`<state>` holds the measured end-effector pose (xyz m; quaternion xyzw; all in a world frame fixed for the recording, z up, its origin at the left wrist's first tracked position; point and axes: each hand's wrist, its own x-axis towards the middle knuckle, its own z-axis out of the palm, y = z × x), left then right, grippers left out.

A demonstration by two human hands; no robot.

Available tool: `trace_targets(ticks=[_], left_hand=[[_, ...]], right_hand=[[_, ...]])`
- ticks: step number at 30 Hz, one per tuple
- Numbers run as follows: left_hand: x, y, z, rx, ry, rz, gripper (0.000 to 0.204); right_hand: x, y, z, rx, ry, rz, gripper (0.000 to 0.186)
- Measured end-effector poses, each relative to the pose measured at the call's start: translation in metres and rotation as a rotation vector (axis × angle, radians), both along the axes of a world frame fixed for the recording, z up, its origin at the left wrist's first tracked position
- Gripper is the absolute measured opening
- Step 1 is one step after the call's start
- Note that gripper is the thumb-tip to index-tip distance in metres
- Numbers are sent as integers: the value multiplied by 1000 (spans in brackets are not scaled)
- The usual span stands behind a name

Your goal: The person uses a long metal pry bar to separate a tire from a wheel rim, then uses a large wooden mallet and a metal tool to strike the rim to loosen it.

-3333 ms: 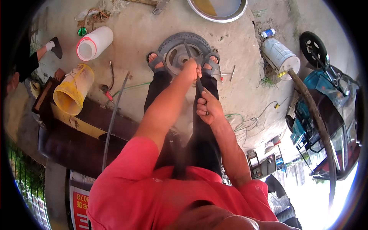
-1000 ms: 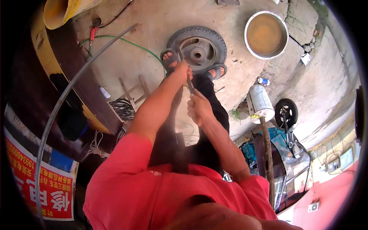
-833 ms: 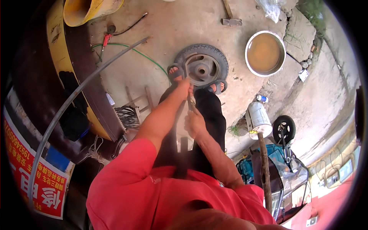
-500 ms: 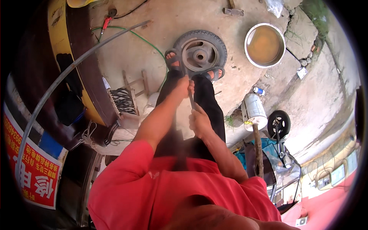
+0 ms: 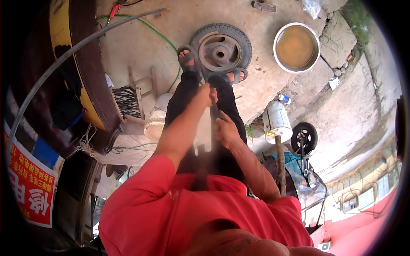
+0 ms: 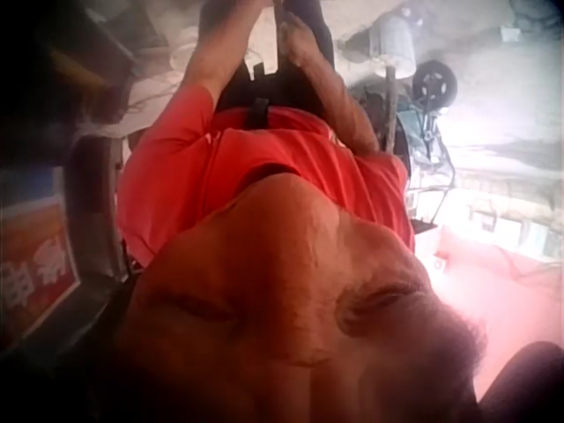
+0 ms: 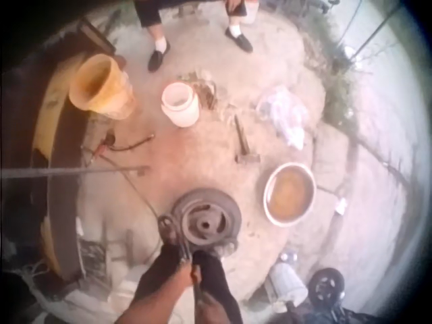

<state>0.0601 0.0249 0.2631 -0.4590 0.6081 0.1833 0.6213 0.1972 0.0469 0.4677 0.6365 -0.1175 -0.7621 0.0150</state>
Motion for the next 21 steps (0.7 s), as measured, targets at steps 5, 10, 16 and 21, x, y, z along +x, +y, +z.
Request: trace_targets(ticks=[5,10,16,21], left_hand=[[2,-3,3,-32,-11,4,45],[-11,12,-20,-17,17,-75,38],[4,27,-28,-119,34,-256,35],[-3,30,-58,-138,90,-375,32]], right_hand=[[0,-4,-2,-42,1,-53,67],[-17,2,-29,-63,15,-140,65],[-20,20,-33,-134,-59,-143,64],[-11,22,-58,-163,44,-288,65]])
